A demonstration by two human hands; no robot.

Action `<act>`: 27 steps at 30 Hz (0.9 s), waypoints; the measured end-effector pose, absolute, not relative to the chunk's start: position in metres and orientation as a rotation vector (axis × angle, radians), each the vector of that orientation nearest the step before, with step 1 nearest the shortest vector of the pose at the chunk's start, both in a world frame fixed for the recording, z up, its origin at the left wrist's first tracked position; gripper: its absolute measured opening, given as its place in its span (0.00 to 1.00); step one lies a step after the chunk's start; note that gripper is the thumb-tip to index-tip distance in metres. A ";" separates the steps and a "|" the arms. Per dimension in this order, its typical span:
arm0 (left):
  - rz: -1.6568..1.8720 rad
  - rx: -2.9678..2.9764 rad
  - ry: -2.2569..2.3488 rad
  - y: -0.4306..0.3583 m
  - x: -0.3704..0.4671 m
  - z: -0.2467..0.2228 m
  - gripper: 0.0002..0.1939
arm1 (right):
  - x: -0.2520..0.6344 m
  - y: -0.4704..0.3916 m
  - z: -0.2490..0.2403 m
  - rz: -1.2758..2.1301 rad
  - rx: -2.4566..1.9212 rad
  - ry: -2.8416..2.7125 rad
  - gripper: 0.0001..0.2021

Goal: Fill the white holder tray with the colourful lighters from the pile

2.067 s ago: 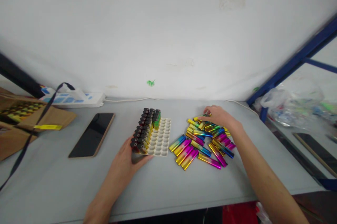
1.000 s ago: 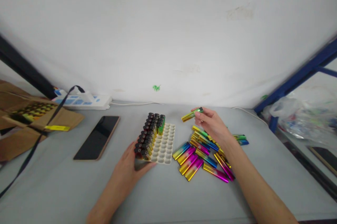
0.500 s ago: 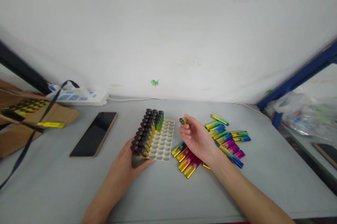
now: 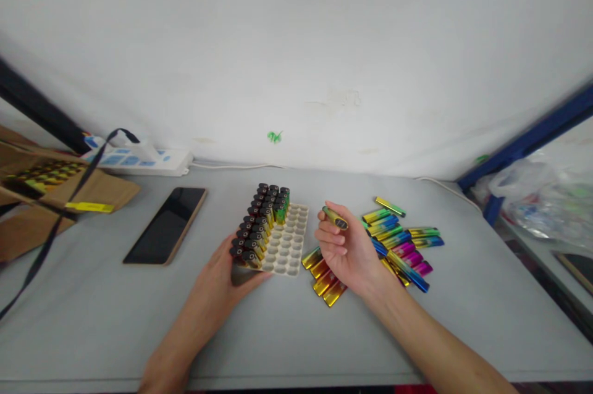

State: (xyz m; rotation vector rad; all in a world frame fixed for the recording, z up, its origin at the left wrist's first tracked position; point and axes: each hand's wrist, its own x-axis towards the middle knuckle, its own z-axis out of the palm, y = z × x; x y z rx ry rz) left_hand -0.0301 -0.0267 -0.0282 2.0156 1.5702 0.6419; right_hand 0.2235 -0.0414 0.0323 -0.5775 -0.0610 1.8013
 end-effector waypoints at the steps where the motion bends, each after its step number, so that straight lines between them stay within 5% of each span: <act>1: 0.638 2.015 1.571 -0.027 -0.030 -0.028 0.36 | 0.224 -0.042 0.033 1.813 -0.571 -0.065 0.17; 27: 0.629 2.034 1.571 -0.025 -0.031 -0.030 0.36 | 0.223 -0.043 0.027 1.855 -0.566 -0.075 0.15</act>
